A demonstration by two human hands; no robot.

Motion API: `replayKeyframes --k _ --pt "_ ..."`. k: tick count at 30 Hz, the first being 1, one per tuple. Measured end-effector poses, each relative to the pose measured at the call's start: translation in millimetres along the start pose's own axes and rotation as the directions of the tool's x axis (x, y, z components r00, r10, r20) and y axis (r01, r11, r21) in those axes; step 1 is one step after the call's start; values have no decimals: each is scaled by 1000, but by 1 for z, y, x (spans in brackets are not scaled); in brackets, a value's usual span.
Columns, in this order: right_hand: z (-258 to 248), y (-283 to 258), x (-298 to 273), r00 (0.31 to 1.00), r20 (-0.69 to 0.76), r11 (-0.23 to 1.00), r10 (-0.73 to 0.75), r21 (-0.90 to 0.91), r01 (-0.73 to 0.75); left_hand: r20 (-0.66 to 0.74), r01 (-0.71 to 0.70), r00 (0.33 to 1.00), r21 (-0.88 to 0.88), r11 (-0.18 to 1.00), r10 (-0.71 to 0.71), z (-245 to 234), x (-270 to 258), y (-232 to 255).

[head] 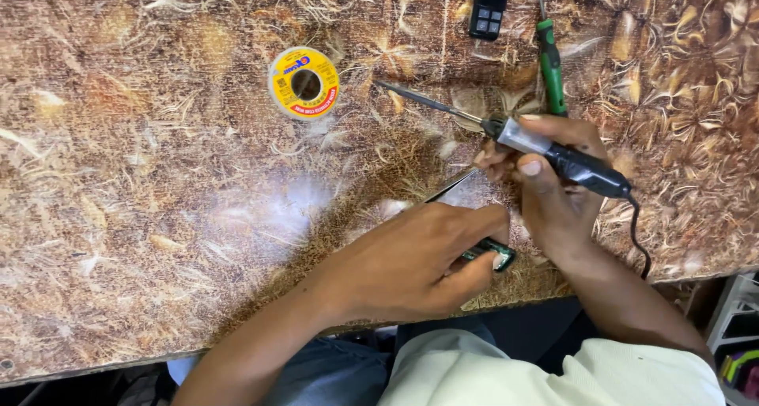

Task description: Repairing a small electronic circuit board using a soldering iron and tweezers

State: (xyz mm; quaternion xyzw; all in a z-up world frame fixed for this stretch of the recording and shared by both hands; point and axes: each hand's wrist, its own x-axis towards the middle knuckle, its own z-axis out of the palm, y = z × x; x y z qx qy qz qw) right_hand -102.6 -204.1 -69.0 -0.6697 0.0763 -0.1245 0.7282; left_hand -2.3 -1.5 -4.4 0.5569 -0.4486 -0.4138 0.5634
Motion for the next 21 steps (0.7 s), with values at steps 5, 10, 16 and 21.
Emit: replayKeyframes --k 5,10,16,21 --pt "6 -3 3 1000 19 999 25 -37 -24 2 33 999 29 999 -33 0 -1 1" --pt "7 0 2 999 -4 999 47 12 -47 -3 38 999 24 999 -37 -1 0 3" --pt "6 -2 3 997 -5 997 73 14 -73 -18 7 1000 11 1000 -7 -2 0 1" --pt "5 -1 4 998 27 998 58 27 -59 -17 24 1000 -4 1000 -24 -3 0 3"
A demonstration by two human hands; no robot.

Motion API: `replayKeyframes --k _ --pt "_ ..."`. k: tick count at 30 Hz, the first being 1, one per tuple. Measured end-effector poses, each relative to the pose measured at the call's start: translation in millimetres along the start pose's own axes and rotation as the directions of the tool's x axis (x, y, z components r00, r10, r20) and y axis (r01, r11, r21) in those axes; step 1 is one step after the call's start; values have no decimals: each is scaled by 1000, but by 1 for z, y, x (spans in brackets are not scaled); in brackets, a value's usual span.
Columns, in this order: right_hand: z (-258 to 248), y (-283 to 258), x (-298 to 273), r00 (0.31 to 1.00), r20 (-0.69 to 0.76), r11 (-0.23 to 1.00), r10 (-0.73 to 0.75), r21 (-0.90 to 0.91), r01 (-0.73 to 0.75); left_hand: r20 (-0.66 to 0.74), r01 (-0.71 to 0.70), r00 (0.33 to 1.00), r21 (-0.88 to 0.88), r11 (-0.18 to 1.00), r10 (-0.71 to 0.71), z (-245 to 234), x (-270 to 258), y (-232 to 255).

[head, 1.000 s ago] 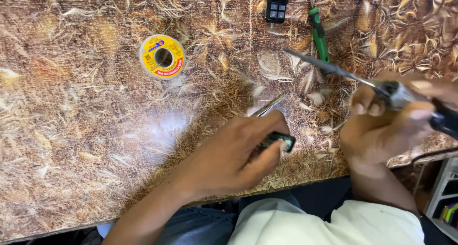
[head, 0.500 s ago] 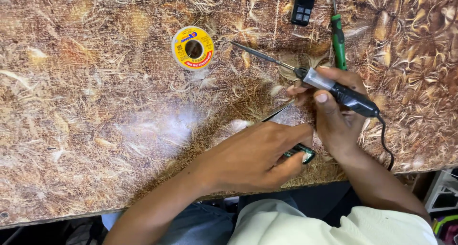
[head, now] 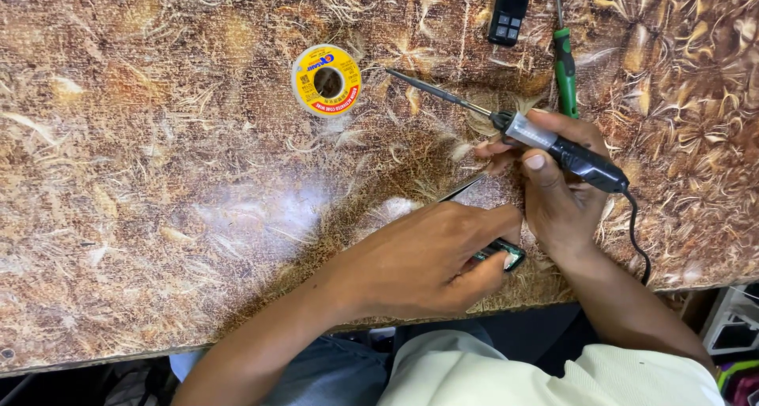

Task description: Repairing a small electronic circuit board using a soldering iron and tweezers

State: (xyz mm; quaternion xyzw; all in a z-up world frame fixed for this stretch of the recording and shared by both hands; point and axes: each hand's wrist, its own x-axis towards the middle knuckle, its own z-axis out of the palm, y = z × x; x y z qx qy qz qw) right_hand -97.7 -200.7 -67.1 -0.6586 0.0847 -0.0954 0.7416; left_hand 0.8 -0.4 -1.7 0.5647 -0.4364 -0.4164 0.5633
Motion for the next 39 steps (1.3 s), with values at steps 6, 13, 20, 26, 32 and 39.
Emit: replayKeyframes --k 6,13,20,26,32,39 --pt "-3 1 3 1000 21 1000 1 27 -2 7 6 1000 17 1000 -6 1 -1 -1" --pt "-20 4 7 982 4 981 -191 14 191 33 21 999 33 999 -22 2 -1 -4" --pt "-50 -14 9 906 -176 922 -384 -119 368 -91 -105 990 33 994 107 -11 -5 -6" --pt "-121 -44 -94 856 -486 978 -175 13 207 -172 -89 981 9 996 89 -27 -10 -2" --pt "-160 -124 -203 944 -323 919 75 -345 -191 -194 -120 974 12 993 120 -32 -21 -23" --pt "-142 -149 -197 920 -190 676 342 -631 -381 -214 178 961 -18 984 -178 -49 -41 -54"
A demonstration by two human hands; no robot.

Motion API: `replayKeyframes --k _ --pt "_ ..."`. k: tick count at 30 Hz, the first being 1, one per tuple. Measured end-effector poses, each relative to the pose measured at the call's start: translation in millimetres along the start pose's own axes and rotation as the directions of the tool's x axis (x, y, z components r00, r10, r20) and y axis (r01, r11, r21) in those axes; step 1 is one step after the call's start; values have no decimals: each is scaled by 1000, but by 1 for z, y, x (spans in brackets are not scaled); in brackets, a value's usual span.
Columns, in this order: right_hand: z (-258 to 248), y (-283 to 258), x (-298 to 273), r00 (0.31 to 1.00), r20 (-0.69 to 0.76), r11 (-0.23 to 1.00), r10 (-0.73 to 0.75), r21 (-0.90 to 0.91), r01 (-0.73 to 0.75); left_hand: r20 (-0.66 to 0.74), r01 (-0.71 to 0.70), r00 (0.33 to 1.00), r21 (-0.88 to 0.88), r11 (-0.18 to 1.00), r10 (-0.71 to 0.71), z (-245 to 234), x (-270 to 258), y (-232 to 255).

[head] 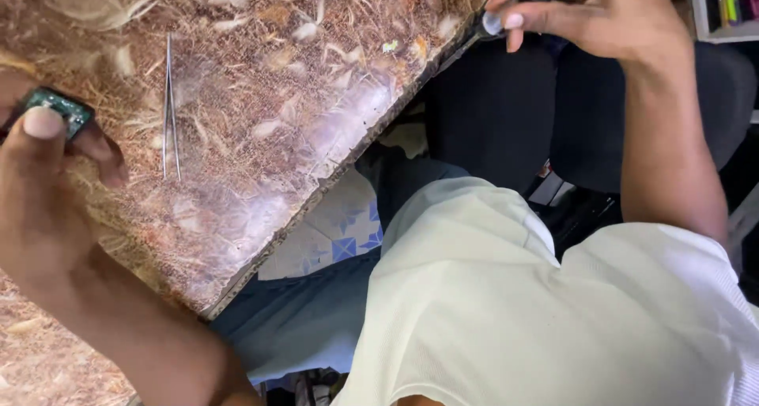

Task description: Repairing a small electronic circuit board using a soldering iron and tweezers

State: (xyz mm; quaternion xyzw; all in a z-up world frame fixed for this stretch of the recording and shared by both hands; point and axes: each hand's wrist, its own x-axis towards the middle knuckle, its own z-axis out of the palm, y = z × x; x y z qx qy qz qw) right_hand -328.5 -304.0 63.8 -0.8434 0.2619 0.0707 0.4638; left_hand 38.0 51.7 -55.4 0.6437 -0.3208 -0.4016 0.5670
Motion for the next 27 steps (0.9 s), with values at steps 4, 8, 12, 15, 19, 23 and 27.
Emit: replayKeyframes --k 4,8,12,15,19,23,27 --pt "-3 1 -3 991 104 995 85 -52 -80 -51 19 999 2 1000 -19 1 -5 1" --pt "-2 15 -5 997 -77 998 17 66 -12 -99 -117 988 -15 993 115 3 -3 6" --pt "4 69 -13 942 -313 984 -119 91 154 -125 -208 972 -62 976 199 -6 -5 4" --pt "2 104 8 910 -410 884 -56 403 236 -357 -309 901 -135 942 244 -6 -8 11" --pt "81 -2 91 706 -578 759 -410 213 616 -570 -474 730 -24 880 377 -11 4 20" --pt "134 -42 171 526 -318 546 -789 30 837 -774 -542 554 -57 838 306 -6 9 12" --pt "165 -63 230 352 -196 353 -915 31 935 -814 -533 530 -105 840 235 2 16 31"
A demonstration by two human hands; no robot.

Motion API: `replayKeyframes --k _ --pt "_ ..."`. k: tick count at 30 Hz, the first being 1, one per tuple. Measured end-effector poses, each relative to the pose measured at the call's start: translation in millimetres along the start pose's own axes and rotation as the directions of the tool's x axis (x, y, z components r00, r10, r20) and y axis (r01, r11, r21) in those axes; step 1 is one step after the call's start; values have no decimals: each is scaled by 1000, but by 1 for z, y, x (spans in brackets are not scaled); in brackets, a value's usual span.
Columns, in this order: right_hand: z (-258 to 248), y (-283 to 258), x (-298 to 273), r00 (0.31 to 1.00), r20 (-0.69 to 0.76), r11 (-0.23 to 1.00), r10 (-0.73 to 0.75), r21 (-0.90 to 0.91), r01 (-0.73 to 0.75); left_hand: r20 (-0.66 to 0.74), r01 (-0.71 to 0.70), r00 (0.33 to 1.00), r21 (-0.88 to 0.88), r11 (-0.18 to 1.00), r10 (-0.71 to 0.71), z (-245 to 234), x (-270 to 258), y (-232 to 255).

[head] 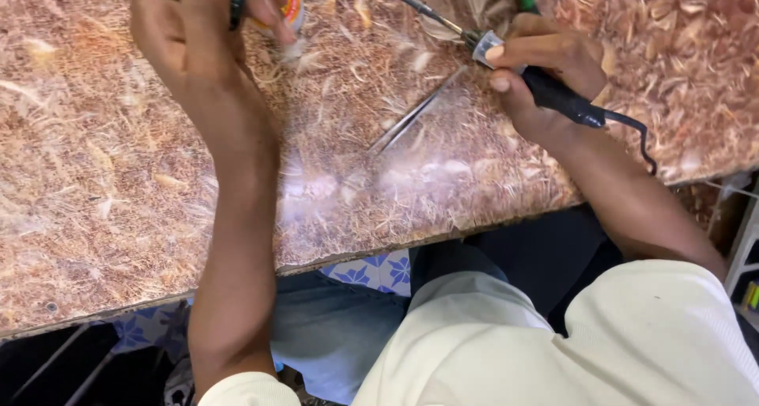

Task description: Repairing a small electronic circuit board using a soldering iron and tweezers

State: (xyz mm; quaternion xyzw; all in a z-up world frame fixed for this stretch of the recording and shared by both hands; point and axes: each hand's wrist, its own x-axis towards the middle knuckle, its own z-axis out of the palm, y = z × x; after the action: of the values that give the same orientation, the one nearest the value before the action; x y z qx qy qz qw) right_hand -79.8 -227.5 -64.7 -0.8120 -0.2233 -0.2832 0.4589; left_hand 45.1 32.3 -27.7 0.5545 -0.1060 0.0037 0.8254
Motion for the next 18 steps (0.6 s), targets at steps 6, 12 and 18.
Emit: replayKeyframes --k 6,12,18 --pt "11 21 -23 982 -19 977 187 112 -184 44 60 997 159 986 -68 5 0 15" --pt "6 18 -22 972 83 957 221 172 -233 28 96 994 177 980 -103 6 -1 18" --pt "4 26 -33 981 77 973 176 135 -185 48 92 993 210 973 -104 10 2 24"
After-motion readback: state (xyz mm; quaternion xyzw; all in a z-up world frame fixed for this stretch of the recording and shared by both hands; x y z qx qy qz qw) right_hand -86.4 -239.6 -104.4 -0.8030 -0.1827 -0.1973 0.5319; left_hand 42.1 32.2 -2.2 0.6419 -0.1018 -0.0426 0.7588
